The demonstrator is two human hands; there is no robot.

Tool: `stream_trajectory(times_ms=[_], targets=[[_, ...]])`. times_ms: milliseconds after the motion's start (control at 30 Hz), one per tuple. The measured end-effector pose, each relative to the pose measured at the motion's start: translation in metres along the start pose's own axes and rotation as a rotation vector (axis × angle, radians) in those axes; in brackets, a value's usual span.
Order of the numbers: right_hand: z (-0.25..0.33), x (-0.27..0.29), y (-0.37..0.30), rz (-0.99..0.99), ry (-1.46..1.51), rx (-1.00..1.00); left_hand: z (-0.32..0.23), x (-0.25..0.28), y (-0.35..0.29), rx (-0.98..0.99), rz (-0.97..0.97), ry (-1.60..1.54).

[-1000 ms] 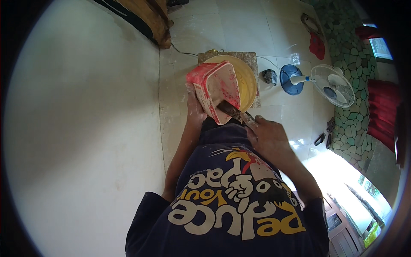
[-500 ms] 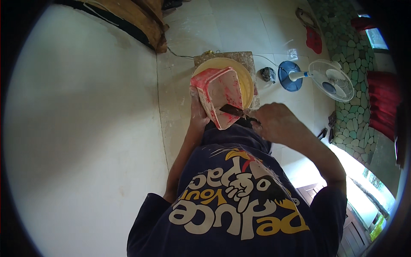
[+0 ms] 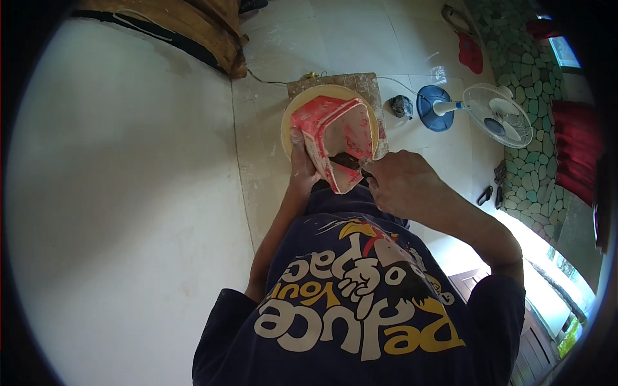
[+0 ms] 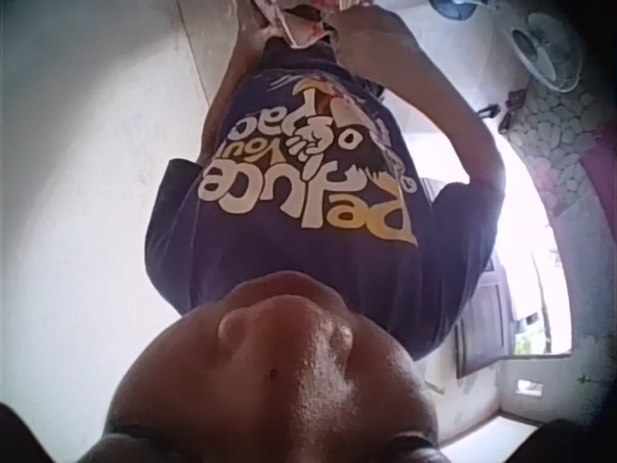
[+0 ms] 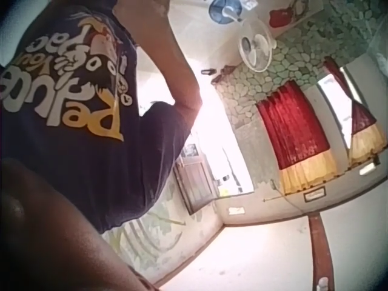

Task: The person is mixing a thick substance, likely paint or plaster, in a container using a metal tool.

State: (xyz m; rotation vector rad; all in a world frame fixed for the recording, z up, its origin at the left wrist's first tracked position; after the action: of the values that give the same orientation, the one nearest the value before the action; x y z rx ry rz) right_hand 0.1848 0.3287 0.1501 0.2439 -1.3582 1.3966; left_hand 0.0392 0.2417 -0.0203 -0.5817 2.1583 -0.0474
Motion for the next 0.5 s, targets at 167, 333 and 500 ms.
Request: stream_trajectory(times_ms=[167,333,500], targets=[[-0.033,-0.009,0.008,-0.140,0.308,0.036,0.001,0.003,0.003,0.017,0.014,-0.134],[-0.042,0.008,-0.007,0.007,0.498,0.012,0.006,0.010,0.010,-0.067,0.047,-0.083],[-0.003,-0.009,-0.026,-0.164,0.007,-0.086,-0.001,-0.013,0.011,-0.057,-0.026,-0.019]])
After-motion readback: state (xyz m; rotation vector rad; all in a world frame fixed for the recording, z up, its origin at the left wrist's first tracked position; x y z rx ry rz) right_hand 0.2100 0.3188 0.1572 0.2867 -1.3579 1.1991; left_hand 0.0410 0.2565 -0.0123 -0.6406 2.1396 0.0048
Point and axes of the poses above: each hand's wrist, its own y-axis towards the middle knuckle, its own x-axis out of the back of the hand, z = x × y, the point moved 2 cm from there along y, towards the middle knuckle, and after that the axes turned 2 degrees about -y, right-handed, at the moved point
